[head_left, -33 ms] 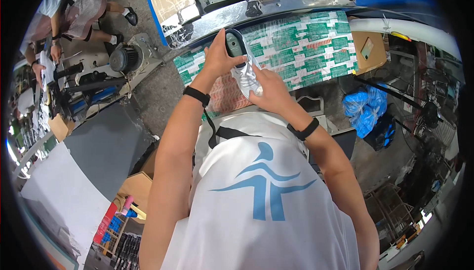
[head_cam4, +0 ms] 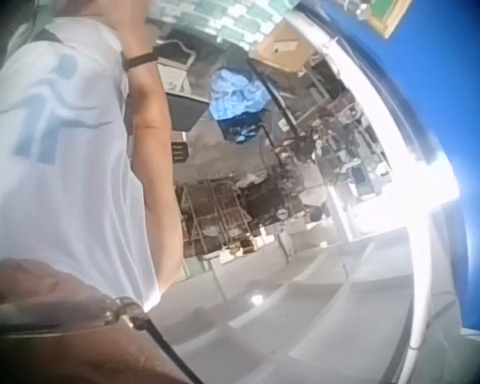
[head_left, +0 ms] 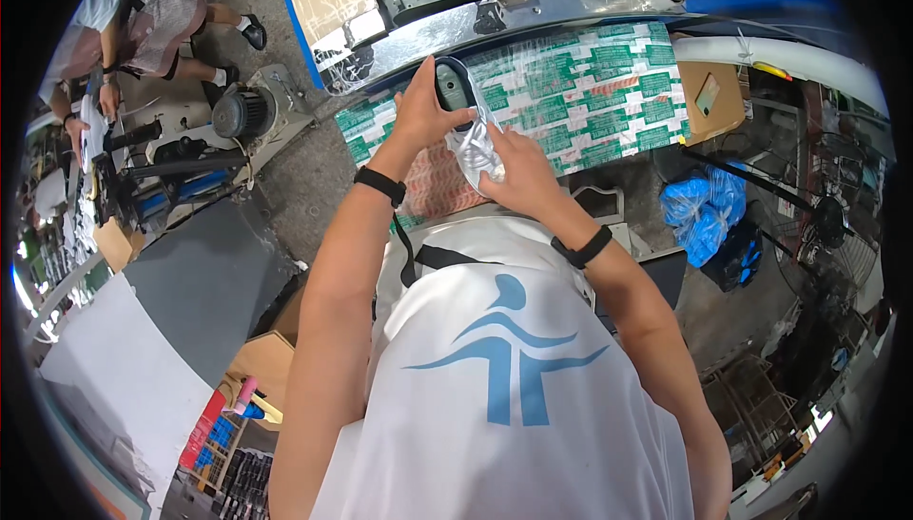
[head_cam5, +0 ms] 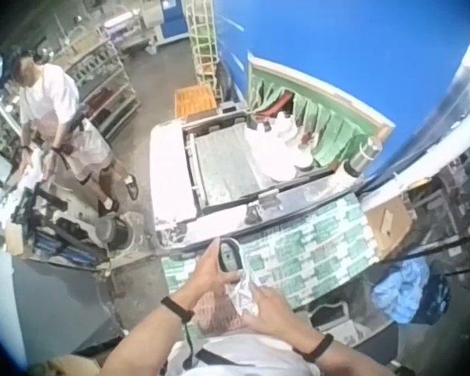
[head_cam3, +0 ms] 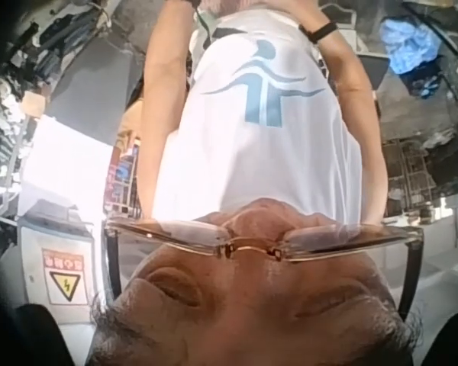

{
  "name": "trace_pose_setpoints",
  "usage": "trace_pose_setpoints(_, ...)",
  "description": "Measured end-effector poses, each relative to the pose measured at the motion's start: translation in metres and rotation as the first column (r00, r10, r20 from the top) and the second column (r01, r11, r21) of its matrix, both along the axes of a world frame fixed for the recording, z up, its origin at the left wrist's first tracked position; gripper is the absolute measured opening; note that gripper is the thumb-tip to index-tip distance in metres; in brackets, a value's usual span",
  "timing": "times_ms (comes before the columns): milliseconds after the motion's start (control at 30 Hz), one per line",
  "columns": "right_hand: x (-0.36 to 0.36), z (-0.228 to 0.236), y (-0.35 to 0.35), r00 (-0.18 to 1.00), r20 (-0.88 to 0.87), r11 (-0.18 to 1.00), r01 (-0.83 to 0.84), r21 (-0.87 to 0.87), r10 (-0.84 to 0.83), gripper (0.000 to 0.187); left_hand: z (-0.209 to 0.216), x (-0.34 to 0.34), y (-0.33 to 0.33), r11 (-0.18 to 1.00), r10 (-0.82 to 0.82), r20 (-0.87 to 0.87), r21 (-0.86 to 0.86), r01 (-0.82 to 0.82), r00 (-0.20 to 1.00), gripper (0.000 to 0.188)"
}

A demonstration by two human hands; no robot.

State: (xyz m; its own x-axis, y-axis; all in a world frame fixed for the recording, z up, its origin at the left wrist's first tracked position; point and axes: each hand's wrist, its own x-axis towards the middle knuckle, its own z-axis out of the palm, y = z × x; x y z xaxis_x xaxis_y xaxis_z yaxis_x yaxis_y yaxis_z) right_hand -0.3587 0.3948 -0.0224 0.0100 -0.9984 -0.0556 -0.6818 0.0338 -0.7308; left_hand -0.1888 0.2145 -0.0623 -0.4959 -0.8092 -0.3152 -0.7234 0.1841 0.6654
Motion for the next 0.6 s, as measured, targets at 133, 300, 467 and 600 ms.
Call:
trace_pose_setpoints(133,0.003,-0.006,0.0,1.0,-0.006,0.996,0.026,0.083,-0.026,0.085,-0.003,0.001,0.005,0.997,0.046,-0.036,0.065,-0.044,0.998,0.135)
trace_pose_setpoints(300,0.008,0.008,0.008,0.981,0.172,0.987,0.062,0.151,-0.088,0.085,-0.009,0.004,0.005,0.997,0.061,-0.078,0.053,-0.057,0.995,0.135)
trace_pose_setpoints(467,0.019,-0.003,0.004,0.973,-0.146,0.984,-0.175,0.027,0.177,0.083,-0.001,0.002,0.004,0.998,0.032,-0.018,0.062,-0.03,0.999,0.135)
trace_pose_setpoints(600,0.033,-0.006,0.0,0.967,-0.143,0.978,-0.204,0.046,0.209,0.082,-0.001,-0.004,0.001,1.0,0.014,-0.014,0.023,-0.014,1.0,0.134)
